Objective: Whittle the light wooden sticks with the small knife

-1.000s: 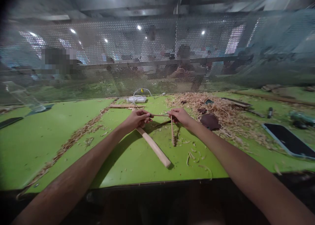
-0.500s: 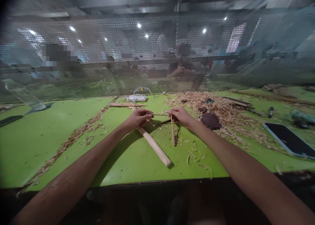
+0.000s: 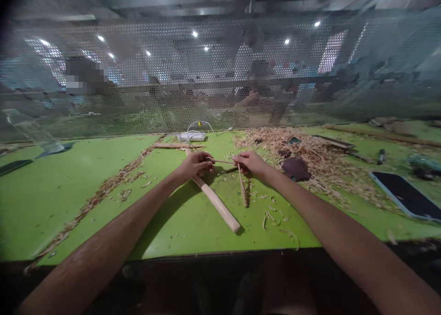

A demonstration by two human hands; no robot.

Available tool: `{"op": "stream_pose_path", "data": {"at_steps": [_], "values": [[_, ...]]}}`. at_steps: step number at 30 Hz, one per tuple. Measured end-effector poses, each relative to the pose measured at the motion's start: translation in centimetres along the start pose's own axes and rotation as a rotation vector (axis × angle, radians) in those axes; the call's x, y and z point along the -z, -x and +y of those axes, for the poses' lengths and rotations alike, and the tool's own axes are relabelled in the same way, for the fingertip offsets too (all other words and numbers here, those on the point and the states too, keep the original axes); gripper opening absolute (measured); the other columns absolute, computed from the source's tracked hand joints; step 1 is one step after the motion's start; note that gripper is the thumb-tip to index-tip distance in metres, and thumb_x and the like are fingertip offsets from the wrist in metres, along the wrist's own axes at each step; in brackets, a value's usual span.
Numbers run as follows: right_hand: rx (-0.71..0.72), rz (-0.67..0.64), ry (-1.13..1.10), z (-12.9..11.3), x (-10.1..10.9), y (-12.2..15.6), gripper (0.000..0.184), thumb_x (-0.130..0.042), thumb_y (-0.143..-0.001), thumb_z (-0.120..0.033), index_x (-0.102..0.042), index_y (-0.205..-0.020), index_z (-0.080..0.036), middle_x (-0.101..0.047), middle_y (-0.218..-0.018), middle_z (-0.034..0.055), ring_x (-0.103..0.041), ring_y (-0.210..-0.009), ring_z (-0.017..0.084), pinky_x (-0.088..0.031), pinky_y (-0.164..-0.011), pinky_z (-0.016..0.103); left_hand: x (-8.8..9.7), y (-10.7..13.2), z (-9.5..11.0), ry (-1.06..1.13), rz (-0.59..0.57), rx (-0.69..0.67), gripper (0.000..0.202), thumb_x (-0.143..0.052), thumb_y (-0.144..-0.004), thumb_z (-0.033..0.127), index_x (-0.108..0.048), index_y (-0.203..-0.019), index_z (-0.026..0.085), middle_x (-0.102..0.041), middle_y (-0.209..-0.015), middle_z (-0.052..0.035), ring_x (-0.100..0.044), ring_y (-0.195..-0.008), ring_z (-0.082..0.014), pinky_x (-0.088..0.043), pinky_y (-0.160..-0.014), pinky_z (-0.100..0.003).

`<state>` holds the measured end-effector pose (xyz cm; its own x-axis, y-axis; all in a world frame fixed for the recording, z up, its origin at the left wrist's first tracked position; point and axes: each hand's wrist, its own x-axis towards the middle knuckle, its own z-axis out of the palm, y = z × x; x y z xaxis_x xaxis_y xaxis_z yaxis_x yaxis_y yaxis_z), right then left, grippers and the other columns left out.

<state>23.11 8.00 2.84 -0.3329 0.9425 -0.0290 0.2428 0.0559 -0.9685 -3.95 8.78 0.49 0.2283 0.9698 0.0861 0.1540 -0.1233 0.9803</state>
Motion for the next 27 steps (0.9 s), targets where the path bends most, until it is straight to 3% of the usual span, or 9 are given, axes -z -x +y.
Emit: {"op": "stream_pose_path", "data": {"at_steps": [4, 8, 16, 21, 27], "values": [[0.004, -0.002, 0.015, 0.4, 0.1, -0.3, 0.045, -0.085, -0.085, -0.057, -0.06, -0.071, -0.022, -0.049, -0.061, 0.0008, -0.041, -0.056, 0.014, -0.029, -0.052, 0.029, 0.0, 0.0, 0.1, -0.039, -0.021, -0.003, 0.018, -0.083, -0.095, 0.025, -0.071, -0.103, 0.014, -0.083, -0.09, -0.01, -0.078, -0.074, -0.0188, -0.05, -0.055, -0.023], [-0.001, -0.008, 0.03, 0.6, 0.2, -0.4, 0.049, -0.088, -0.081, -0.061, -0.058, -0.069, -0.024, -0.048, -0.059, 0.0005, -0.039, -0.054, 0.014, -0.028, -0.051, 0.029, 0.4, 0.4, 0.9, -0.037, -0.104, -0.007, 0.025, -0.09, -0.087, 0.026, -0.073, -0.099, 0.014, -0.082, -0.086, -0.0096, -0.077, -0.073, -0.0189, -0.056, -0.062, -0.027], [0.039, 0.027, 0.039, 0.3, 0.1, -0.2, 0.046, -0.085, -0.085, -0.057, -0.059, -0.065, -0.024, -0.049, -0.058, 0.0022, -0.039, -0.055, 0.015, -0.028, -0.051, 0.03, 0.8, 0.8, 1.5, -0.034, -0.143, -0.014, 0.022, -0.092, -0.084, 0.024, -0.084, -0.104, 0.018, -0.084, -0.088, -0.007, -0.073, -0.068, -0.0148, -0.057, -0.065, -0.027], [0.047, 0.011, 0.102, 0.5, 0.2, -0.5, 0.049, -0.084, -0.083, -0.06, -0.059, -0.062, -0.024, -0.051, -0.056, 0.0028, -0.041, -0.054, 0.015, -0.03, -0.051, 0.03, 0.7, 0.7, 1.5, -0.071, -0.173, -0.031, 0.016, -0.089, -0.085, 0.02, -0.083, -0.099, 0.016, -0.083, -0.085, -0.0076, -0.074, -0.071, -0.0166, -0.06, -0.069, -0.029], [0.018, 0.017, 0.072, 0.5, 0.1, -0.3, 0.046, -0.082, -0.09, -0.054, -0.058, -0.066, -0.023, -0.048, -0.056, 0.0004, -0.038, -0.053, 0.013, -0.027, -0.05, 0.029, 0.8, 0.6, 1.8, -0.175, -0.181, -0.121, 0.015, -0.087, -0.086, 0.021, -0.082, -0.099, 0.015, -0.081, -0.082, -0.0073, -0.072, -0.069, -0.0179, -0.059, -0.068, -0.03]]}}
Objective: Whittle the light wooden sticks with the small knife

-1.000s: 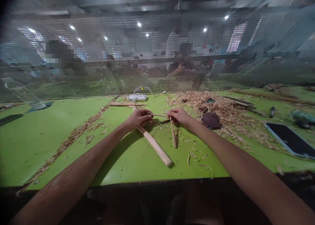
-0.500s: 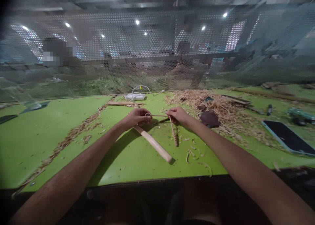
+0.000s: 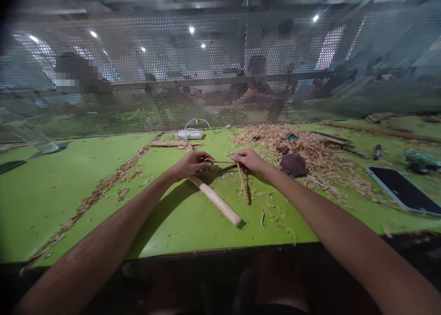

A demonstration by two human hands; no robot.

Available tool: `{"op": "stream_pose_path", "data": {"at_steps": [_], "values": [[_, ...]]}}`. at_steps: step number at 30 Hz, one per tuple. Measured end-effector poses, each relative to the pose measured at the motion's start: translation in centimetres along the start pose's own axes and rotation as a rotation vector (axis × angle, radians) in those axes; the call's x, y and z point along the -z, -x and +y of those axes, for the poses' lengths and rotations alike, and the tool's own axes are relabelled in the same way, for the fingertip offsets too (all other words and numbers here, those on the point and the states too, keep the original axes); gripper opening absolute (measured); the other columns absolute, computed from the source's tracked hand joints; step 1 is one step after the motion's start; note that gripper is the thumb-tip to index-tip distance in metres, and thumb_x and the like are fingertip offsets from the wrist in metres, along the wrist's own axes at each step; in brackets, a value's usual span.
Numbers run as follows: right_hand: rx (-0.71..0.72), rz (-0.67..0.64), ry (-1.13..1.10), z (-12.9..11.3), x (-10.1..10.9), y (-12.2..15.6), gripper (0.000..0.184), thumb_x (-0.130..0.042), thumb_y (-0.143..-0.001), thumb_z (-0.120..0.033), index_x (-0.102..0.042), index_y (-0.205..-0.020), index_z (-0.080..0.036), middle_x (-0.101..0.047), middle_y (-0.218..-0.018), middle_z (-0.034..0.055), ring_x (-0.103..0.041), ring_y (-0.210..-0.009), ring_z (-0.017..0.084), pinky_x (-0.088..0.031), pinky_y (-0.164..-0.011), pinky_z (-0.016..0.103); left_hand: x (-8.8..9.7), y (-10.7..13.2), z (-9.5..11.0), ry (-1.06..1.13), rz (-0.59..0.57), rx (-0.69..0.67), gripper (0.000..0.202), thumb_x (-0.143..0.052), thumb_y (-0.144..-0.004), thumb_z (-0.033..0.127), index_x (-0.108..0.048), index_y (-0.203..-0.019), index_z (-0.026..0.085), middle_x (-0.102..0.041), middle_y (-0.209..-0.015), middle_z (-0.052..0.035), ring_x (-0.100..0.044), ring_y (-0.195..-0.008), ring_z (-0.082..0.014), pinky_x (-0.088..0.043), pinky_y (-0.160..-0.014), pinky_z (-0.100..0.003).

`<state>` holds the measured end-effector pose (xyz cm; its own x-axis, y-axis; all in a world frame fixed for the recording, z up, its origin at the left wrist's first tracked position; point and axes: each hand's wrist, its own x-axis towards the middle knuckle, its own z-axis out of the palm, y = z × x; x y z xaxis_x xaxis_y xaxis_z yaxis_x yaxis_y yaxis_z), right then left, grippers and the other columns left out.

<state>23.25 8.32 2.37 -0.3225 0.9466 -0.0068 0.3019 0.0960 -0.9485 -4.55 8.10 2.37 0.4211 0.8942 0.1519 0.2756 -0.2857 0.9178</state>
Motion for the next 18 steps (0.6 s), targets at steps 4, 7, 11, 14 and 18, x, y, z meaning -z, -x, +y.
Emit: {"op": "stream_pose_path", "data": {"at_steps": [4, 7, 11, 14, 18], "values": [[-0.01, -0.008, 0.01, -0.1, 0.0, 0.08, 0.045, -0.081, -0.094, -0.049, -0.058, -0.067, -0.021, -0.051, -0.057, 0.0006, -0.042, -0.053, 0.013, -0.03, -0.051, 0.028, -0.13, 0.12, 0.17, -0.031, -0.024, -0.004, 0.016, -0.082, -0.091, 0.022, -0.078, -0.103, 0.012, -0.079, -0.085, -0.0063, -0.073, -0.073, -0.0173, -0.06, -0.072, -0.033], [-0.008, -0.002, 0.022, -0.05, 0.04, -0.02, 0.044, -0.079, -0.096, -0.046, -0.058, -0.067, -0.021, -0.051, -0.058, 0.0003, -0.042, -0.053, 0.012, -0.03, -0.052, 0.027, -0.43, 0.28, 0.16, 0.016, -0.016, -0.015, 0.021, -0.084, -0.09, 0.023, -0.077, -0.104, 0.01, -0.078, -0.084, -0.0052, -0.071, -0.072, -0.0159, -0.06, -0.075, -0.033], [-0.014, 0.019, 0.024, 0.07, 0.06, -0.15, 0.044, -0.08, -0.094, -0.046, -0.056, -0.067, -0.021, -0.048, -0.058, -0.0017, -0.04, -0.053, 0.012, -0.029, -0.051, 0.026, -0.79, 0.45, 0.15, 0.1, -0.036, 0.018, 0.03, -0.091, -0.085, 0.03, -0.077, -0.103, 0.011, -0.076, -0.081, -0.0032, -0.07, -0.069, -0.0149, -0.059, -0.07, -0.031], [-0.017, 0.021, 0.021, 0.1, 0.03, -0.14, 0.043, -0.079, -0.095, -0.046, -0.057, -0.068, -0.021, -0.048, -0.059, -0.0013, -0.039, -0.053, 0.012, -0.029, -0.051, 0.027, -0.89, 0.49, 0.29, 0.158, -0.02, 0.038, 0.029, -0.09, -0.087, 0.031, -0.077, -0.106, 0.013, -0.075, -0.079, -0.0019, -0.069, -0.069, -0.0133, -0.057, -0.068, -0.027], [-0.012, 0.026, 0.026, 0.25, -0.03, -0.26, 0.04, -0.077, -0.096, -0.045, -0.061, -0.07, -0.021, -0.05, -0.06, 0.0003, -0.041, -0.053, 0.013, -0.029, -0.052, 0.029, -0.95, 0.5, 0.6, 0.195, 0.005, 0.062, 0.021, -0.083, -0.096, 0.028, -0.077, -0.11, 0.014, -0.076, -0.082, -0.0028, -0.068, -0.066, -0.0115, -0.056, -0.064, -0.024]]}}
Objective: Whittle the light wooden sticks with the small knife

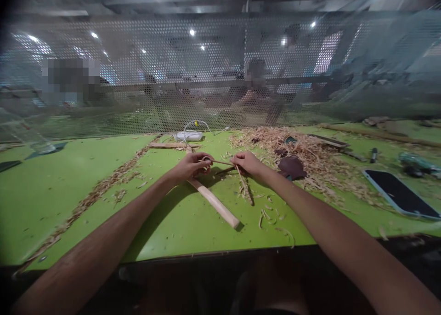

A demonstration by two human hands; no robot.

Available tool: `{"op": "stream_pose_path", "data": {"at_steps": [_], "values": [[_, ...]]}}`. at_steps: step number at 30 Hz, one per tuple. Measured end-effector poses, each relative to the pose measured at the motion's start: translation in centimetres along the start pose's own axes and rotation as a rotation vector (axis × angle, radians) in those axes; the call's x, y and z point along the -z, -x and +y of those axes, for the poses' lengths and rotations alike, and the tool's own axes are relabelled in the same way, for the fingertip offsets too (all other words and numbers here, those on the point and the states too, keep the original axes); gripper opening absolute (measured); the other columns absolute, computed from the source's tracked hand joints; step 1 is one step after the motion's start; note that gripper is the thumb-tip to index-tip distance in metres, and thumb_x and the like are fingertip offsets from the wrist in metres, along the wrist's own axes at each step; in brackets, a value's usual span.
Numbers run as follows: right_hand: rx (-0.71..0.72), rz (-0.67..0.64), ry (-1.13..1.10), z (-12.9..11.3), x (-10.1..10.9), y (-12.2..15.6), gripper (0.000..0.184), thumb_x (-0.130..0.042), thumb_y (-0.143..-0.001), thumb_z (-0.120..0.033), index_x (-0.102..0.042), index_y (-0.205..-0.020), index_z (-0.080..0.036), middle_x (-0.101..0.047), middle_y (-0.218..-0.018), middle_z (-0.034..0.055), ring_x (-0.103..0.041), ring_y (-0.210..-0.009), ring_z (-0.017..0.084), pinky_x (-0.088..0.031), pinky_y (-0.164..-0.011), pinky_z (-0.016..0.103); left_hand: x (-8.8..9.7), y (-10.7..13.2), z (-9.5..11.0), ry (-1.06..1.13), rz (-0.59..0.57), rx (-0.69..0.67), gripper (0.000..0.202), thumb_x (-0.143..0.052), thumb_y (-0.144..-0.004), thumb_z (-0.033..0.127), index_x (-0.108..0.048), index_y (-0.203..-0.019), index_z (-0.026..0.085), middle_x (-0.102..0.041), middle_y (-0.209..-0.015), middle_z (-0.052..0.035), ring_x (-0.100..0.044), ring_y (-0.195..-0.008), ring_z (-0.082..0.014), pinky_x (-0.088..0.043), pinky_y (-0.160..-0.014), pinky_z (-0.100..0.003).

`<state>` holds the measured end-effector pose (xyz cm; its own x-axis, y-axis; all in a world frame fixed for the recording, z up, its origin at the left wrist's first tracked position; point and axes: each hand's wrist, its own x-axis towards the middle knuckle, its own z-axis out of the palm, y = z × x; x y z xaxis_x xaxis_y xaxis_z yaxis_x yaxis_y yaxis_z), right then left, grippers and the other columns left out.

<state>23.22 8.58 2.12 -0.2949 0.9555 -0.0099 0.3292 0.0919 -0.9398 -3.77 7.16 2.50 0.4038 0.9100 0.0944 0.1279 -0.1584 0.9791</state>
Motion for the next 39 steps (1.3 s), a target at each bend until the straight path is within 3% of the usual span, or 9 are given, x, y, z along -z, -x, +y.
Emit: {"op": "stream_pose_path", "data": {"at_steps": [11, 18, 22, 25, 30, 39], "values": [[0.031, 0.033, 0.035, 0.9, -0.2, -0.4, 0.044, -0.08, -0.09, -0.054, -0.058, -0.068, -0.023, -0.041, -0.059, -0.0031, -0.031, -0.055, 0.013, -0.021, -0.055, 0.031, 0.1, 0.2, 0.3, -0.069, -0.018, 0.047, 0.014, -0.078, -0.099, 0.02, -0.08, -0.109, 0.011, -0.079, -0.084, -0.005, -0.073, -0.072, -0.0135, -0.061, -0.074, -0.028], [0.04, 0.002, 0.025, 0.5, -0.1, -0.3, 0.05, -0.083, -0.087, -0.061, -0.057, -0.069, -0.022, -0.043, -0.059, -0.0035, -0.033, -0.054, 0.012, -0.023, -0.054, 0.03, 0.8, 0.3, -0.1, -0.071, -0.114, 0.012, 0.025, -0.085, -0.093, 0.031, -0.082, -0.11, 0.012, -0.083, -0.097, -0.0086, -0.073, -0.074, -0.0134, -0.058, -0.072, -0.028], [0.039, 0.04, 0.021, 0.4, 0.0, -0.4, 0.051, -0.082, -0.086, -0.062, -0.056, -0.067, -0.023, -0.04, -0.055, -0.0044, -0.031, -0.053, 0.012, -0.021, -0.054, 0.03, 0.5, -0.1, -0.5, -0.062, 0.012, 0.035, 0.032, -0.08, -0.098, 0.043, -0.082, -0.114, 0.014, -0.083, -0.095, -0.0096, -0.069, -0.067, -0.0124, -0.054, -0.061, -0.025], [0.048, 0.088, 0.018, 0.5, 0.0, -0.6, 0.054, -0.083, -0.081, -0.066, -0.056, -0.065, -0.022, -0.04, -0.054, -0.0037, -0.032, -0.055, 0.012, -0.021, -0.055, 0.029, 0.4, -0.3, -0.7, -0.08, 0.097, 0.074, 0.028, -0.077, -0.101, 0.04, -0.083, -0.113, 0.015, -0.083, -0.092, -0.0095, -0.067, -0.065, -0.0122, -0.05, -0.058, -0.024], [0.045, 0.146, 0.039, 0.6, 0.1, -0.8, 0.056, -0.083, -0.076, -0.067, -0.055, -0.064, -0.021, -0.04, -0.053, -0.0038, -0.032, -0.055, 0.012, -0.02, -0.057, 0.03, 0.3, -0.2, -0.3, -0.152, 0.085, 0.107, 0.021, -0.075, -0.103, 0.031, -0.081, -0.116, 0.015, -0.083, -0.093, -0.0083, -0.061, -0.057, -0.0091, -0.041, -0.05, -0.022], [0.071, 0.142, 0.085, 0.9, 0.2, -1.0, 0.052, -0.079, -0.084, -0.064, -0.054, -0.065, -0.023, -0.044, -0.061, -0.0013, -0.035, -0.06, 0.014, -0.024, -0.058, 0.031, -0.1, -0.3, -0.3, -0.111, 0.125, 0.069, 0.012, -0.08, -0.099, 0.025, -0.08, -0.101, 0.013, -0.083, -0.087, -0.0077, -0.074, -0.072, -0.0142, -0.058, -0.064, -0.024]]}}
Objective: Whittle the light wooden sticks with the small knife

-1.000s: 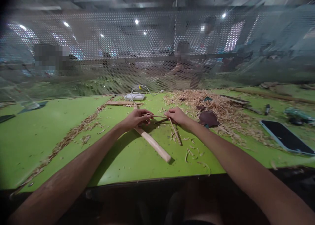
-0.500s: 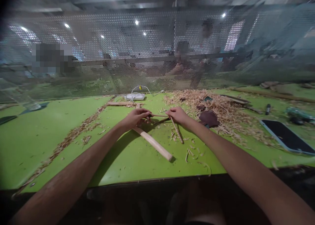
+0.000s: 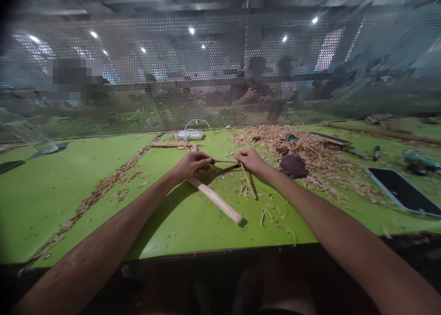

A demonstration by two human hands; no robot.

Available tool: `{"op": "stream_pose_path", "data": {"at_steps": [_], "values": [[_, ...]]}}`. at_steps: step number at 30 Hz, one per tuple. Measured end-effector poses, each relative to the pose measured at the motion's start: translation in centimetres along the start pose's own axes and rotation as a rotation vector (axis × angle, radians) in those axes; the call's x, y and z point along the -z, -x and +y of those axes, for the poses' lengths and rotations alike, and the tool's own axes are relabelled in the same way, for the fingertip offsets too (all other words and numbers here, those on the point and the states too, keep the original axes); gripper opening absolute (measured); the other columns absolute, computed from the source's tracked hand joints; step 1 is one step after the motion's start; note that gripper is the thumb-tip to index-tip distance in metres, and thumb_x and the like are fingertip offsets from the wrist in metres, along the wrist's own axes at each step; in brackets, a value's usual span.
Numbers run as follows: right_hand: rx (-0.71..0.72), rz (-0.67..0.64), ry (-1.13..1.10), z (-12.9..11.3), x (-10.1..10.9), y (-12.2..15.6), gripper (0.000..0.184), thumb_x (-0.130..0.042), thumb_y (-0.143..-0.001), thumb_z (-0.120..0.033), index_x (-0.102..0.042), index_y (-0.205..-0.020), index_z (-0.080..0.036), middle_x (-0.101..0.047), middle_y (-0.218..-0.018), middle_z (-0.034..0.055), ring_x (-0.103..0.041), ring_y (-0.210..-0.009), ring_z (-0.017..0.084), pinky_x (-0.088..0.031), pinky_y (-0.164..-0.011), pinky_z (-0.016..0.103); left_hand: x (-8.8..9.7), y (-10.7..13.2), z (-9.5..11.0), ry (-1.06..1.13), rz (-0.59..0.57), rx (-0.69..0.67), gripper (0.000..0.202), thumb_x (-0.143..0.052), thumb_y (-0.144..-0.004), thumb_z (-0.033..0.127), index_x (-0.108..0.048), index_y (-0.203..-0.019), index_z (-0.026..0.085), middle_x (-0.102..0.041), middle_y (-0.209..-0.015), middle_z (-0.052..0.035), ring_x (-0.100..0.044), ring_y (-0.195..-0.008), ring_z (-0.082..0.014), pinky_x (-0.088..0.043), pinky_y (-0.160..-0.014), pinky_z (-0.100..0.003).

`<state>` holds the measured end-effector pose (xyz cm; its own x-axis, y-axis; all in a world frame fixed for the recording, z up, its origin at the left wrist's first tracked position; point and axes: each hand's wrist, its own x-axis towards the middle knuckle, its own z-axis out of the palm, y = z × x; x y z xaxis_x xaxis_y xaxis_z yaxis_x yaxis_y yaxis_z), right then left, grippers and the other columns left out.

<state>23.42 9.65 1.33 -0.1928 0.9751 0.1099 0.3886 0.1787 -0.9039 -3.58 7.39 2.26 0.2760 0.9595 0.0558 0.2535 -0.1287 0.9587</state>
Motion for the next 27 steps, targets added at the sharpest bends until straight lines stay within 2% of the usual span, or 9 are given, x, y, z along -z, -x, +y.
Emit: {"op": "stream_pose_path", "data": {"at_steps": [5, 9, 13, 19, 27], "values": [[0.003, -0.004, -0.002, 0.3, 0.0, 0.0, 0.05, -0.08, -0.084, -0.062, -0.055, -0.065, -0.023, -0.044, -0.061, -0.0014, -0.036, -0.06, 0.015, -0.025, -0.058, 0.03, 0.0, 0.2, 0.2, -0.006, 0.0, 0.003, 0.009, -0.079, -0.098, 0.022, -0.081, -0.099, 0.013, -0.083, -0.088, -0.0073, -0.075, -0.075, -0.0148, -0.06, -0.073, -0.028], [-0.01, -0.009, -0.009, -0.1, -0.1, 0.2, 0.055, -0.081, -0.082, -0.068, -0.055, -0.066, -0.022, -0.046, -0.062, -0.0014, -0.037, -0.06, 0.015, -0.025, -0.059, 0.031, 0.0, 0.5, 0.6, -0.021, -0.001, 0.011, 0.016, -0.079, -0.099, 0.027, -0.082, -0.106, 0.014, -0.083, -0.092, -0.008, -0.074, -0.076, -0.0159, -0.058, -0.069, -0.027], [-0.028, -0.016, -0.016, -0.6, -0.2, 0.4, 0.055, -0.083, -0.08, -0.067, -0.056, -0.066, -0.021, -0.045, -0.059, -0.002, -0.037, -0.06, 0.013, -0.024, -0.059, 0.032, -0.1, 0.4, 0.5, 0.0, 0.012, -0.022, 0.023, -0.085, -0.092, 0.022, -0.081, -0.112, 0.013, -0.083, -0.092, -0.0073, -0.074, -0.076, -0.0157, -0.058, -0.069, -0.027], [-0.016, -0.097, -0.014, -1.0, -0.5, 0.9, 0.051, -0.082, -0.08, -0.064, -0.059, -0.067, -0.02, -0.048, -0.057, -0.0009, -0.038, -0.057, 0.013, -0.023, -0.058, 0.031, -0.5, 0.0, 0.2, 0.019, 0.064, 0.004, 0.012, -0.078, -0.098, 0.02, -0.08, -0.108, 0.013, -0.081, -0.085, -0.0061, -0.075, -0.073, -0.0155, -0.056, -0.064, -0.024], [0.012, -0.162, 0.033, -1.3, -0.6, 1.5, 0.047, -0.081, -0.085, -0.059, -0.06, -0.065, -0.023, -0.049, -0.059, 0.0012, -0.037, -0.057, 0.015, -0.024, -0.056, 0.031, -0.6, 0.6, 1.1, -0.061, 0.037, 0.001, 0.012, -0.069, -0.103, 0.017, -0.077, -0.11, 0.012, -0.078, -0.079, -0.0049, -0.072, -0.069, -0.0154, -0.061, -0.072, -0.028]]}}
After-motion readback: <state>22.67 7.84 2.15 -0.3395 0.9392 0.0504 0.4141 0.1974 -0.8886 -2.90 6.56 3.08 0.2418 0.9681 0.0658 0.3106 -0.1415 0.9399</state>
